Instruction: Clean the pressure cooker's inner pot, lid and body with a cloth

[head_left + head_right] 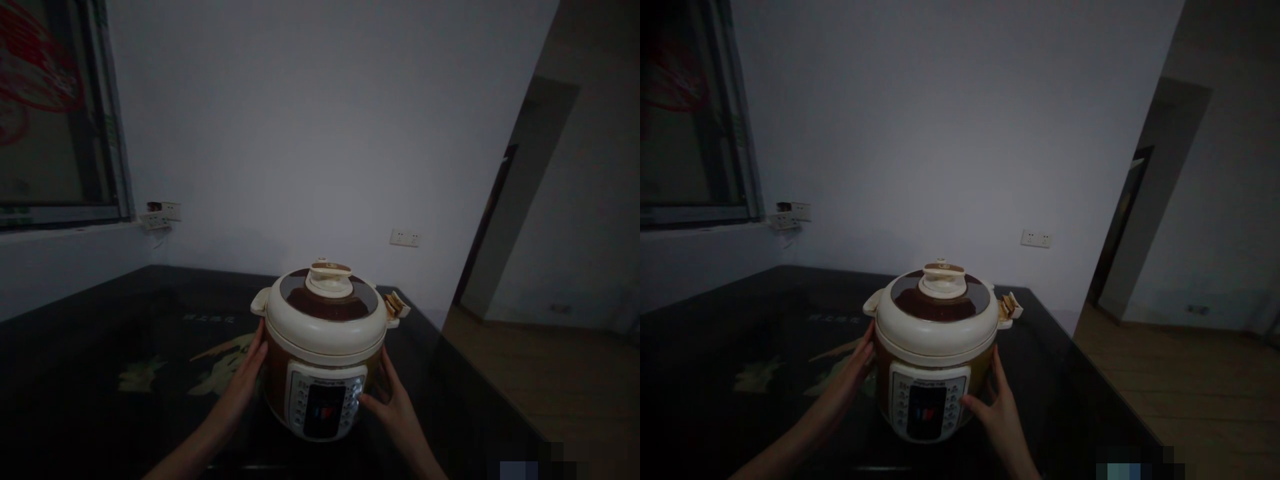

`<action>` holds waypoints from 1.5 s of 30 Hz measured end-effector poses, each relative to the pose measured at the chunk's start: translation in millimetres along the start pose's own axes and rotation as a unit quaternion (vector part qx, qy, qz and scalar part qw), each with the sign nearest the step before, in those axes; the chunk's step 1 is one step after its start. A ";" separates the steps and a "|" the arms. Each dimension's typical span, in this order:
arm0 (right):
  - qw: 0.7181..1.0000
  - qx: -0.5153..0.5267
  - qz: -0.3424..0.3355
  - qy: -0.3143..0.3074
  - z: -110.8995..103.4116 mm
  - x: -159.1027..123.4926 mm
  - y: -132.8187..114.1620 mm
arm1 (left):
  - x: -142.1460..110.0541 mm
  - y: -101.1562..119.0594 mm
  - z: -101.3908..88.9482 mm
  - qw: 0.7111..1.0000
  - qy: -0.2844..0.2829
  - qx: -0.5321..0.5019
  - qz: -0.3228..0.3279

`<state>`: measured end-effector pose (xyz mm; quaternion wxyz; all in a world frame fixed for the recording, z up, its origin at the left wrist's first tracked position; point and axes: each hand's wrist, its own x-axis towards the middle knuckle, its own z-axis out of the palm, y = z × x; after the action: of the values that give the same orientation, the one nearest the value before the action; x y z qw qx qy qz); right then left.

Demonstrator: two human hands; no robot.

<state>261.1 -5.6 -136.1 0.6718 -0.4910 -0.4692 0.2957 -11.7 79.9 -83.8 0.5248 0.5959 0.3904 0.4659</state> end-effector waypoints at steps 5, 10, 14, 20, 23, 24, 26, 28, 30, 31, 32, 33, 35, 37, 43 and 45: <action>1.000 -0.008 0.004 -0.013 6.7 5.6 2.1 | 7.9 -3.6 -2.6 1.000 -0.003 -0.005 0.015; 0.999 -0.035 0.000 -0.013 1.4 7.2 3.6 | 12.1 -5.7 -9.9 0.997 0.046 0.023 0.051; 0.990 -0.100 -0.021 0.095 -24.2 0.8 -11.5 | 9.4 17.6 -29.6 0.982 0.126 0.080 0.117; 0.963 -0.176 -0.110 0.172 -40.6 -1.2 -73.8 | 48.9 72.4 -50.3 0.959 0.132 0.151 0.201; 0.957 -0.206 -0.195 0.067 -16.3 18.3 -115.1 | 84.2 89.7 -41.8 0.959 0.111 0.165 0.203; 0.948 -0.221 -0.226 0.032 -6.5 28.2 -126.7 | 93.1 93.4 -36.3 0.958 0.107 0.169 0.205; 0.929 -0.253 -0.270 0.001 10.6 52.2 -142.7 | 103.3 98.8 -22.5 0.956 0.093 0.178 0.214; 0.930 -0.255 -0.263 0.005 21.6 80.0 -148.7 | 103.8 102.5 -7.7 0.952 0.070 0.188 0.229; 0.932 -0.260 -0.253 0.015 26.9 108.9 -147.0 | 99.2 104.6 5.7 0.947 0.041 0.204 0.244; 0.931 -0.267 -0.247 0.019 28.1 122.7 -144.6 | 96.7 105.0 11.4 0.944 0.028 0.216 0.248; 0.929 -0.280 -0.240 0.019 28.7 135.7 -141.6 | 94.5 105.0 16.3 0.940 0.019 0.229 0.251; 0.927 -0.296 -0.230 0.019 28.9 147.5 -138.5 | 93.0 104.6 20.3 0.937 0.013 0.244 0.251; 0.920 -0.335 -0.203 0.017 28.5 167.4 -132.8 | 91.4 102.8 26.0 0.929 0.017 0.274 0.250; 0.911 -0.376 -0.171 0.008 27.6 182.2 -128.4 | 90.7 100.3 29.1 0.921 0.033 0.299 0.248; 0.868 -0.480 -0.103 -0.076 33.5 204.4 -124.9 | 85.5 94.7 34.0 0.901 0.062 0.341 0.260; 0.851 -0.506 -0.097 -0.107 39.1 207.9 -125.8 | 83.9 94.3 35.5 0.896 0.068 0.349 0.267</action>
<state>297.1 144.6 55.5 0.3015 -0.6801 -0.6682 0.0019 42.3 137.1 21.1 0.1114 0.7892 0.3891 0.4618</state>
